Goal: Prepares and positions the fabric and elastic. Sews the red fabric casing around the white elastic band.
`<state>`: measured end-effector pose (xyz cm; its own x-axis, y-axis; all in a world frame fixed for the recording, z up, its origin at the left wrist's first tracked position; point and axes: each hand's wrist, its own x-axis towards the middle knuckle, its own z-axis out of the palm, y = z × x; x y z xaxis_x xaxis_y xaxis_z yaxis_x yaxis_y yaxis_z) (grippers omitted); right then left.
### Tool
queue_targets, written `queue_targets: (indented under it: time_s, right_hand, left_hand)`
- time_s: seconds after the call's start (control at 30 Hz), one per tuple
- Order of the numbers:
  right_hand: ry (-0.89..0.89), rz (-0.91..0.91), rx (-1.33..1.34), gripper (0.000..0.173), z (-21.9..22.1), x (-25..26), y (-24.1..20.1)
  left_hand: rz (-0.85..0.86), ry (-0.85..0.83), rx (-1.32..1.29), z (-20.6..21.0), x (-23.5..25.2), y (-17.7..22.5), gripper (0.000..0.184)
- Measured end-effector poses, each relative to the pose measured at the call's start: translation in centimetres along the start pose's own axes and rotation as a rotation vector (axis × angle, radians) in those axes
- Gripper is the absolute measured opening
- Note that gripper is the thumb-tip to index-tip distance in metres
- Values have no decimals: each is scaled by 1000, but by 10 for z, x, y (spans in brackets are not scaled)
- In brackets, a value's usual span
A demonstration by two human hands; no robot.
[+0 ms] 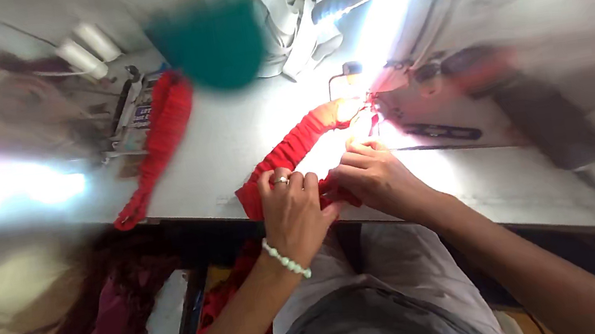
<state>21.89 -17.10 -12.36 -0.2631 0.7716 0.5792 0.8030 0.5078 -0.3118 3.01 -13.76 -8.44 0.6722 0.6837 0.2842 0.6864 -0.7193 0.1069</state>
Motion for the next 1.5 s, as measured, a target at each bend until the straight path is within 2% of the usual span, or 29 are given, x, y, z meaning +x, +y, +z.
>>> queue_targets:
  time_s: [0.07, 0.13, 0.2, 0.27, 0.37, 0.47, 0.53, 0.67, 0.77, 0.83, 0.93, 1.1, 1.27, 1.33, 1.5]
  right_hand:
    - [7, -15, 5, 20, 1, 3, 1]
    - [-8, -28, -21, 19, 1, 3, 3]
    - [-42, -15, -42, 18, -3, -2, 12]
    - [-24, 7, -33, 18, -8, -9, 23]
    - [26, 50, -34, 17, -22, -16, 36]
    - [121, 88, -84, 15, -37, -15, 50]
    - [170, 81, -105, 15, -37, -2, 46]
    - [216, 24, -49, 12, -15, 26, 13]
    - [324, 142, -16, 23, -18, 24, 0]
    - [452, 255, 10, 17, -21, 10, -6]
    - [495, 273, 76, 9, -13, -15, -18]
    - [439, 172, 70, 19, 5, -20, -28]
    - [386, 34, 38, 19, -4, -24, -42]
    - [360, -17, 21, 12, -8, -33, -47]
    - [353, 29, -36, 9, -7, -45, -41]
  left_hand:
    - [-35, -129, -62, -2, 11, 9, 25]
    - [-110, -440, -176, -19, 19, 9, 26]
    - [-157, -719, -273, -41, 19, -8, 28]
    - [-85, -797, -327, -61, 3, -34, 28]
    - [65, -665, -362, -88, -37, -61, 23]
    - [149, -404, -239, -114, -66, -65, 25]
    - [148, -265, -148, -120, -70, -53, 26]
    - [119, -8, -18, -107, -55, -26, 21]
    - [57, 105, -120, -99, -53, -29, 28]
    - [53, 175, -214, -105, -61, -34, 36]
    - [128, 169, -221, -118, -74, -34, 28]
    - [210, 178, -98, -115, -76, -25, 19]
    - [295, 112, -36, -108, -82, -7, 18]
    - [329, 90, -39, -104, -84, -3, 18]
    - [381, 83, -70, -96, -84, 3, 18]
